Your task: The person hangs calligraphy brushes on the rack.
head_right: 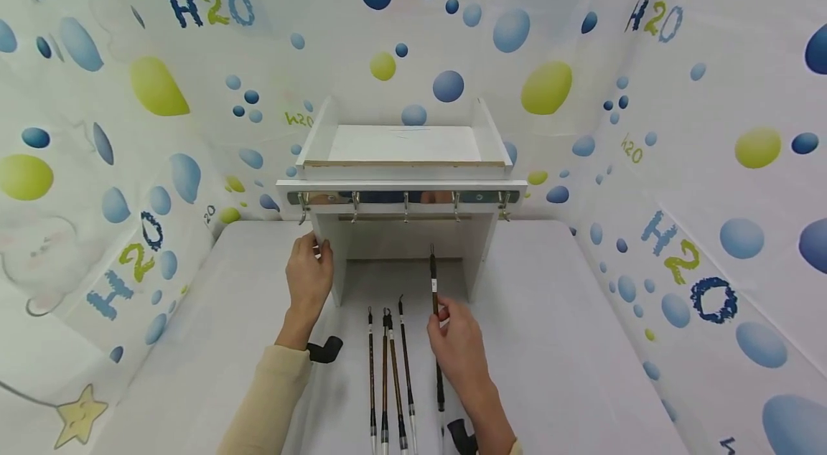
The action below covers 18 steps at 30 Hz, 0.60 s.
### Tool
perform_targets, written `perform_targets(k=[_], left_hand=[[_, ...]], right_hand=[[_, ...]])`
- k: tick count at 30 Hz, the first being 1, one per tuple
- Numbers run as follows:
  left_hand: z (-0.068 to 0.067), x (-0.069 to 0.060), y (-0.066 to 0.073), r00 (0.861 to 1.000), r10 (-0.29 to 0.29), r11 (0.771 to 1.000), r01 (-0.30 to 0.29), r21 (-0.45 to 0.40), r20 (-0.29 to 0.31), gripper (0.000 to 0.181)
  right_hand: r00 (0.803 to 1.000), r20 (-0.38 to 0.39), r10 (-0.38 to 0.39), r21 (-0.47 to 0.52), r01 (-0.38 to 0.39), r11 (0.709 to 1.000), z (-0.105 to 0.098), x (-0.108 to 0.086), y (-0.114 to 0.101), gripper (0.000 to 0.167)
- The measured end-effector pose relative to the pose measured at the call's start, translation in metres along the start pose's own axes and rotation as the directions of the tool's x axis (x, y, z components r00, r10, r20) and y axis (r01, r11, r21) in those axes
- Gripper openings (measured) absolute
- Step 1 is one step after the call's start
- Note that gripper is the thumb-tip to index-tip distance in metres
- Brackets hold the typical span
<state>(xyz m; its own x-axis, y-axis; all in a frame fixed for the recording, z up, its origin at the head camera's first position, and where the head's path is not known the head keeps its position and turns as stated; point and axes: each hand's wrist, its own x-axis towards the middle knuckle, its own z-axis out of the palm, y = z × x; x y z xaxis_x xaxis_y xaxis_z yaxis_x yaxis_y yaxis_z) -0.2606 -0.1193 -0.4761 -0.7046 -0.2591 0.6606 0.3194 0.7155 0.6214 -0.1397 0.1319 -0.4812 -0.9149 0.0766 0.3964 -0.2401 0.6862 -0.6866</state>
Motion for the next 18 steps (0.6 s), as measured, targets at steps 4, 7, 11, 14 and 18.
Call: perform_targets(k=[4, 7, 11, 14, 18], left_hand=[[0.000, 0.000, -0.002, 1.000, -0.010, 1.000, 0.010, -0.001, -0.001, 0.027], [0.001, 0.000, -0.001, 1.000, -0.015, 1.000, 0.015, -0.002, -0.002, 0.027], [0.001, 0.000, 0.000, 1.000, -0.016, 1.000, 0.016, 0.000, 0.002, 0.027], [0.000, 0.000, 0.000, 1.000, -0.010, 1.000, 0.010, 0.004, 0.002, 0.027], [-0.002, 0.001, 0.000, 1.000, -0.009, 1.000, 0.009, 0.011, -0.003, 0.027]], right_hand=[[0.999, -0.031, -0.024, -0.007, 0.024, 1.000, -0.008, 0.004, -0.005, 0.030], [0.999, -0.046, -0.021, -0.015, 0.021, 1.000, -0.013, 0.006, -0.007, 0.030], [0.998, -0.064, -0.016, -0.017, 0.015, 1.000, -0.019, 0.010, -0.008, 0.029], [0.996, -0.091, -0.023, -0.013, 0.022, 1.000, -0.024, 0.015, -0.009, 0.029], [0.991, -0.131, -0.036, -0.005, 0.036, 0.999, -0.031, 0.021, -0.009, 0.029]])
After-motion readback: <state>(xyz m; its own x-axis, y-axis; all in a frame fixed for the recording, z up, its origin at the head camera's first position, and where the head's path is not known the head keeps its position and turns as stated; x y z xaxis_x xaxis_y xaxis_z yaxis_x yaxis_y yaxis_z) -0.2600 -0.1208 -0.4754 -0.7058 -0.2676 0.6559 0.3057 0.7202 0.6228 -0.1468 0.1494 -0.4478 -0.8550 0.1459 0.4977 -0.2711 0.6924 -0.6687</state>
